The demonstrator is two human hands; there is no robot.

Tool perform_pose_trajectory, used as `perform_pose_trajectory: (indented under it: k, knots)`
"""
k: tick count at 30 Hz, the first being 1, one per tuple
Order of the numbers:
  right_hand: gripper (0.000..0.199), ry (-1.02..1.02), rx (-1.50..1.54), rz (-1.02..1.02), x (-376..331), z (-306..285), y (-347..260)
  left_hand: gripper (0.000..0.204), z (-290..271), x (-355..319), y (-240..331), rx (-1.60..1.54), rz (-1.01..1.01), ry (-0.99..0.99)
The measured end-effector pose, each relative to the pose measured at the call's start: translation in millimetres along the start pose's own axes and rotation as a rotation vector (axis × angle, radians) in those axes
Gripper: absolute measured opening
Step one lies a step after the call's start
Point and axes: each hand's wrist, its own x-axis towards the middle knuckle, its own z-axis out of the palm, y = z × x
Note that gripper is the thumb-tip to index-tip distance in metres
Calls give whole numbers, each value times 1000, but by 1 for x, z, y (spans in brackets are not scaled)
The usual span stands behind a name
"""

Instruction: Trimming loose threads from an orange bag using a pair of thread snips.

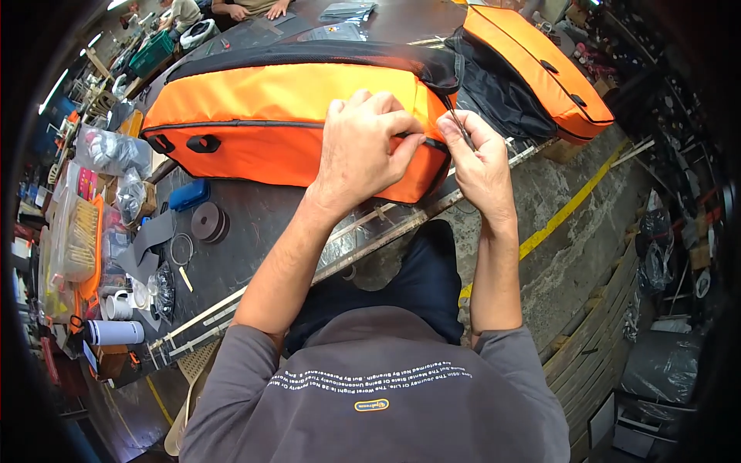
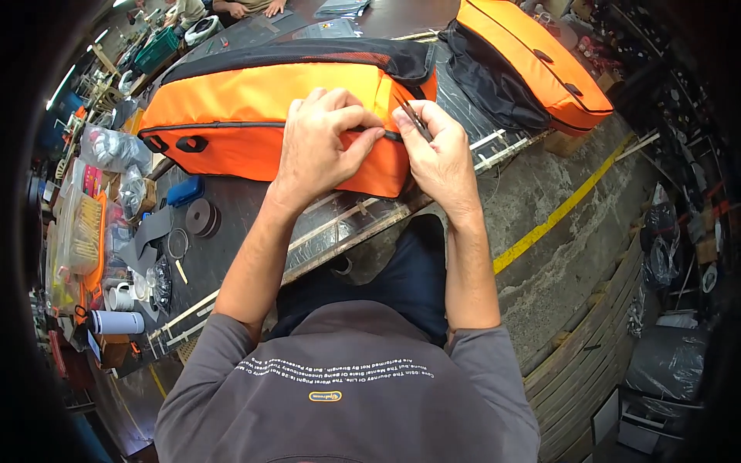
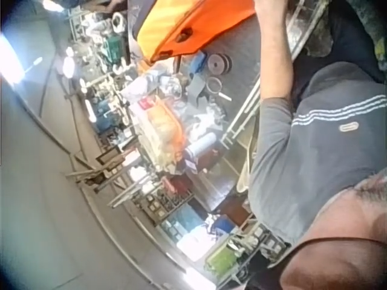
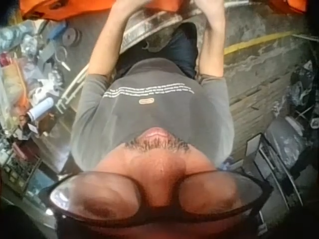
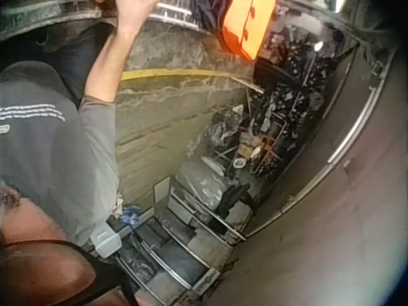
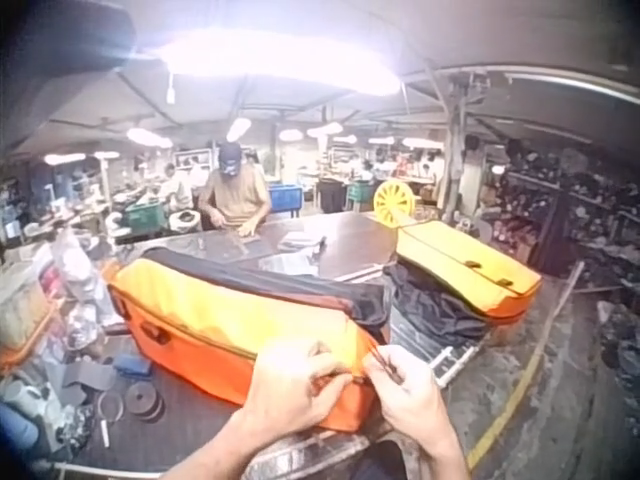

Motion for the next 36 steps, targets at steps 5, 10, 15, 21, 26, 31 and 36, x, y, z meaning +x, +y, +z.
perform_pose_trajectory:
  k: [5,10,15,21,26,31,36]
  knots:
    - [22,59,41,-1,-1,4,-17,8,4,4,-18,-315,-208,41]
    - [32,117,-258,-82,-18,6,-27,13,-7,-4,-34,-473,-412,-1]
    - [18,138,-323,-63,-24,18,-21,10,6,-7,-29,-755,-426,65]
    - [17,132,-455,-97,-21,26,-28,10,7,-7,-25,-759,-419,74]
    - [23,121,-512,-16,-21,25,-35,9,8,-8,-23,-784,-423,79]
    - [24,113,-538,-8,-17,24,-35,10,9,-7,-24,-822,-421,93]
    - [24,72,-581,-48,-13,23,-38,10,8,-6,-26,-788,-423,65]
